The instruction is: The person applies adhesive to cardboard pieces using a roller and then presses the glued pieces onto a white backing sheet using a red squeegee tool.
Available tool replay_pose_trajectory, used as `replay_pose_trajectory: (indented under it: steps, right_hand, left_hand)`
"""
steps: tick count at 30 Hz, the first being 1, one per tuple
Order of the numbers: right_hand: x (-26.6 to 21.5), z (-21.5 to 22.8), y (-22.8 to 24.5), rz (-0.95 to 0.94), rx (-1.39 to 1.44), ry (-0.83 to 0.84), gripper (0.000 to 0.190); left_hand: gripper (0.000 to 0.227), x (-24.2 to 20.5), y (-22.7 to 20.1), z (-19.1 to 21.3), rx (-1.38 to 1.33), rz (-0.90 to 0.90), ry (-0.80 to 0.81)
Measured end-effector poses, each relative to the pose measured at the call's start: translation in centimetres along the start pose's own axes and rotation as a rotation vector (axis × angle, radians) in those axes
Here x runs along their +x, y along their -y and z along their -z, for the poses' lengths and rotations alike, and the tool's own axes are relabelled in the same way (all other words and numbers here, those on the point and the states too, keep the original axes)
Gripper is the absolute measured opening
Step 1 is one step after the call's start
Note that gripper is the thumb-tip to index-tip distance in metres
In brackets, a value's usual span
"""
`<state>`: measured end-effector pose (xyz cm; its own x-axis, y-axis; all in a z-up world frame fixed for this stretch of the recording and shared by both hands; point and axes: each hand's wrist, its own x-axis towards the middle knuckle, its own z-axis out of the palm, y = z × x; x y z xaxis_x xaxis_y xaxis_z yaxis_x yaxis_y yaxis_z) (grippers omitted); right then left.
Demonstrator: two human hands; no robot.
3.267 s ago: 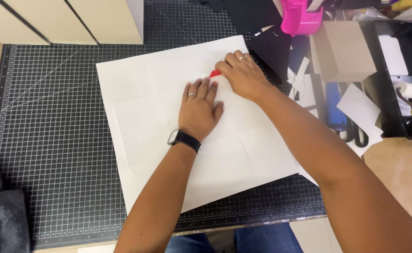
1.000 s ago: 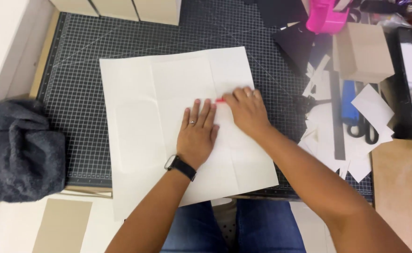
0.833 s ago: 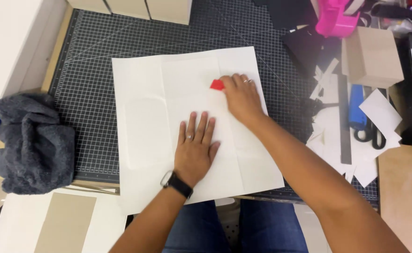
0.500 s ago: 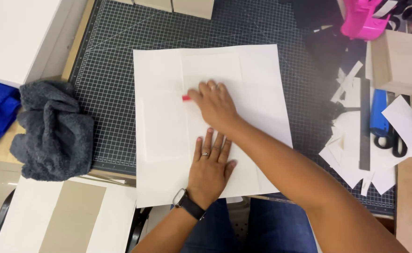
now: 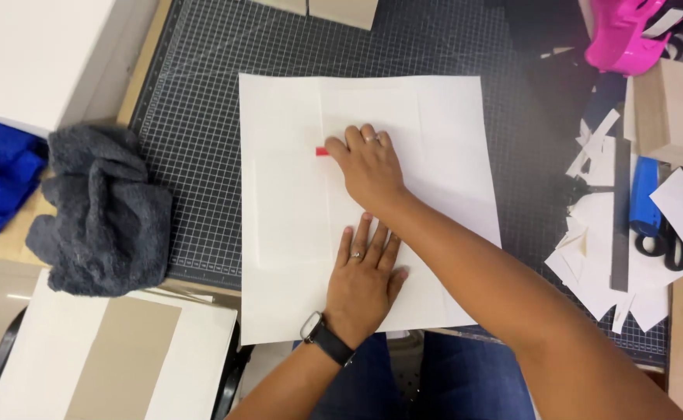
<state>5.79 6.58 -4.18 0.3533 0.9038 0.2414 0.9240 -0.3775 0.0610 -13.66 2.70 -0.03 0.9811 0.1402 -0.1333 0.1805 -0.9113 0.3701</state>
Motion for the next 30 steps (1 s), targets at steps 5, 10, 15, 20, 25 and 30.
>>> replay_pose_trajectory:
  steps: [5, 10, 15, 20, 25, 30]
  right_hand:
    - [2.2, -0.7, -0.9, -0.042, 0.016, 0.048, 0.017]
    - [0.5, 1.6, 1.6, 0.052, 0.107, 0.107, 0.02]
    - [3.4, -1.5, 0.6, 0.047, 0.016, -0.028, 0.019]
    - [4.9, 1.5, 0.1, 0.073, 0.255, 0.159, 0.024]
    - [2.3, 3.7, 5.1, 0.275, 0.263, 0.204, 0.02]
    - [5.5, -1.0, 4.1, 0.205, 0.085, 0.073, 0.014]
  left_hand:
    - [0.069, 1.3, 3.7, 0.8, 0.041, 0.084, -0.196]
    - [0.075, 2.3, 5.1, 1.6, 0.043, 0.209, -0.167]
    - [0.073, 2.3, 5.0, 2.5, 0.029, 0.199, -0.087]
    - [0.071, 2.1, 5.3, 1.8, 0.034, 0.194, -0.103]
    - [0.079, 3.1, 5.1, -2.4, 0.049, 0.207, -0.025]
    - [0.08, 0.5, 0.6, 1.5, -0.015, 0.126, 0.011]
